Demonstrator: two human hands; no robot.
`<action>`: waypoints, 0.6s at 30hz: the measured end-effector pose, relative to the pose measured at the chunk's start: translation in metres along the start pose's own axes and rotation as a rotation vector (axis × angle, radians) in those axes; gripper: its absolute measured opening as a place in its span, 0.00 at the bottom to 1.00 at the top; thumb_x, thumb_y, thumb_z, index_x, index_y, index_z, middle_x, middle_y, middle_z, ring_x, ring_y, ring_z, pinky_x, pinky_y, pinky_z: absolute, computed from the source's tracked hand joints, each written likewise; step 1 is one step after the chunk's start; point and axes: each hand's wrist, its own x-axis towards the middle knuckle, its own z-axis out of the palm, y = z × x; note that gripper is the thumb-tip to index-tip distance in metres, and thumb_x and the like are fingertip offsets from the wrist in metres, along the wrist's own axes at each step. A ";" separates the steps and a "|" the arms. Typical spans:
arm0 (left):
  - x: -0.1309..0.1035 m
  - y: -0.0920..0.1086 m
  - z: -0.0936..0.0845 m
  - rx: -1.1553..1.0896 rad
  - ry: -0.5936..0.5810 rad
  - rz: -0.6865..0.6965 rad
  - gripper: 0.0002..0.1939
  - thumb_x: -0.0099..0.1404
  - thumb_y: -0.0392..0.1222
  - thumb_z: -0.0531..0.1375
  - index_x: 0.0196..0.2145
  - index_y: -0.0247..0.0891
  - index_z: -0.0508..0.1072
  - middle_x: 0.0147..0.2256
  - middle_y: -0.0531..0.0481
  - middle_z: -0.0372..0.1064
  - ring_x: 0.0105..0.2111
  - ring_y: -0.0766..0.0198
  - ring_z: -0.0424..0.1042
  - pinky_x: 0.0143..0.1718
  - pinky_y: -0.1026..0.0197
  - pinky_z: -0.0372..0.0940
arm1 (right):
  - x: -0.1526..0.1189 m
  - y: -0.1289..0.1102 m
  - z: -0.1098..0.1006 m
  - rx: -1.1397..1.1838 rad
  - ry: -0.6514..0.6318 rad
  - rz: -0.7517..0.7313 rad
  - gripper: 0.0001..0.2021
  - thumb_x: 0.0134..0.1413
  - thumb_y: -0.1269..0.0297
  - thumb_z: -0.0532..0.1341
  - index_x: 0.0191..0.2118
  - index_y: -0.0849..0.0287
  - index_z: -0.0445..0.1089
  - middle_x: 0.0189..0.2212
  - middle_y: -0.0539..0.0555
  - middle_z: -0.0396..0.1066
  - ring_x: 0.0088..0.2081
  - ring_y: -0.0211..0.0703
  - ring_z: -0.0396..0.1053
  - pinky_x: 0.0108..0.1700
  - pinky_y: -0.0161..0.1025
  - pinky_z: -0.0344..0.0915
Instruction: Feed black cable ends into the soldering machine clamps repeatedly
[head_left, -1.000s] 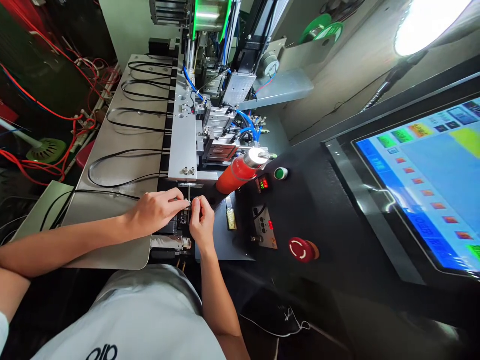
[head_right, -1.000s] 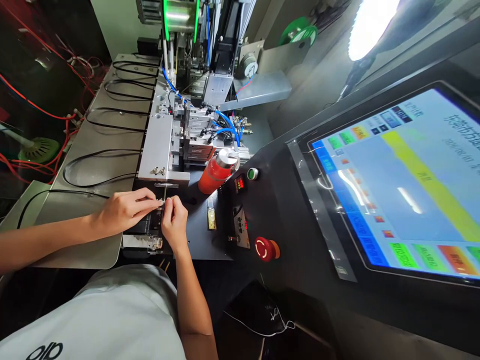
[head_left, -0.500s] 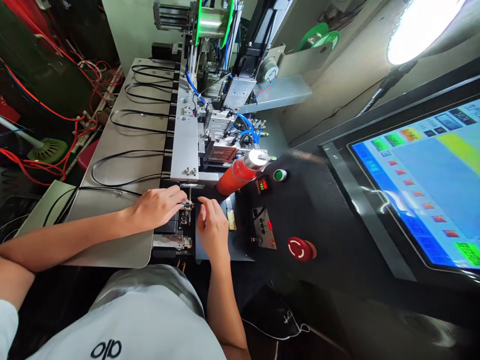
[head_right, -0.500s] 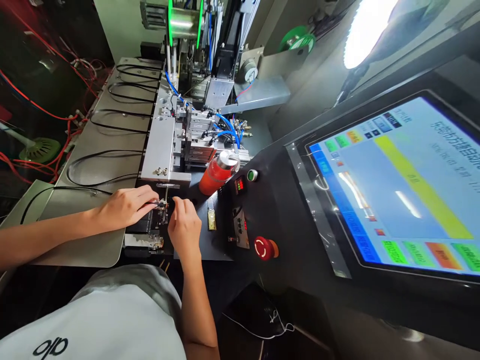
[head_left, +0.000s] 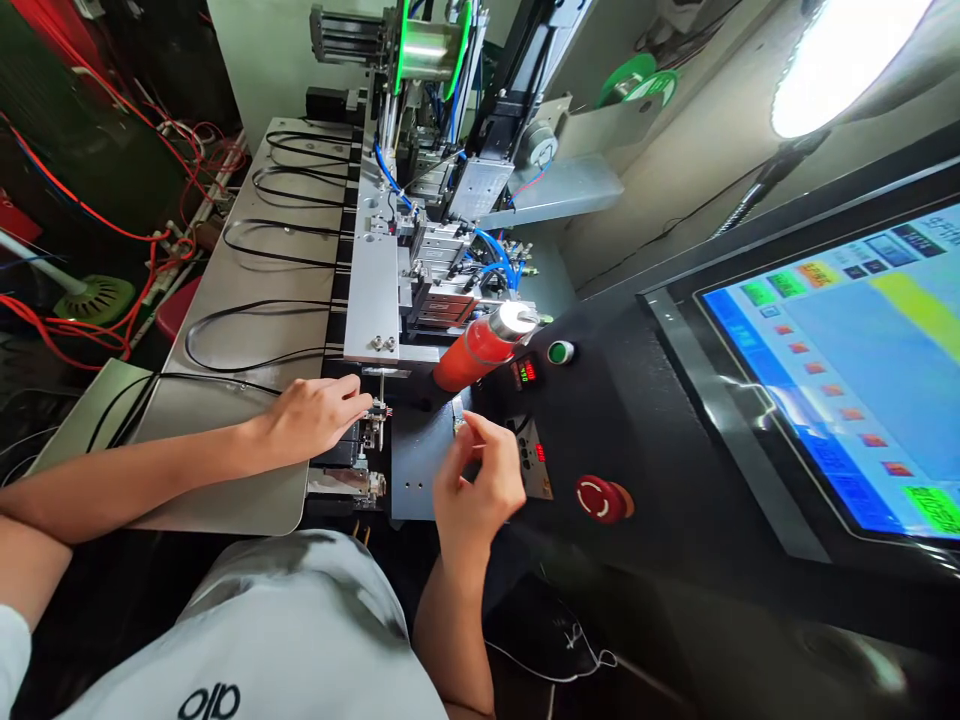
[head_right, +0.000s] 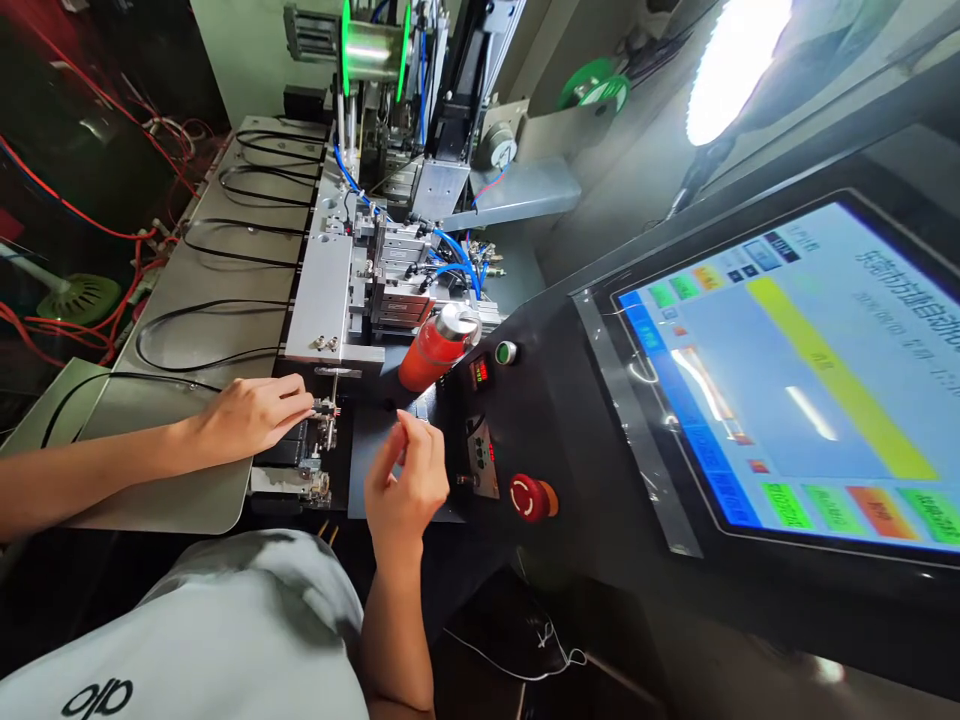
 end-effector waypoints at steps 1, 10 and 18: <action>0.000 0.000 0.000 0.001 -0.002 -0.003 0.10 0.70 0.37 0.52 0.32 0.37 0.71 0.32 0.52 0.67 0.26 0.67 0.68 0.22 0.64 0.52 | 0.001 -0.002 -0.006 -0.010 0.030 0.001 0.09 0.62 0.74 0.53 0.43 0.59 0.68 0.32 0.54 0.71 0.29 0.37 0.68 0.30 0.35 0.62; 0.002 0.003 -0.001 -0.023 -0.067 -0.024 0.10 0.70 0.39 0.53 0.34 0.37 0.72 0.33 0.51 0.69 0.27 0.66 0.70 0.23 0.65 0.52 | -0.005 -0.011 -0.018 0.021 0.026 0.013 0.07 0.62 0.74 0.54 0.40 0.58 0.69 0.30 0.52 0.71 0.30 0.37 0.69 0.30 0.34 0.63; -0.022 -0.058 -0.050 -0.157 -0.267 -0.227 0.12 0.71 0.41 0.51 0.36 0.35 0.72 0.33 0.49 0.74 0.32 0.62 0.73 0.31 0.65 0.58 | -0.007 0.001 -0.032 -0.066 0.037 -0.034 0.07 0.60 0.71 0.56 0.38 0.60 0.72 0.29 0.54 0.74 0.28 0.39 0.71 0.31 0.34 0.63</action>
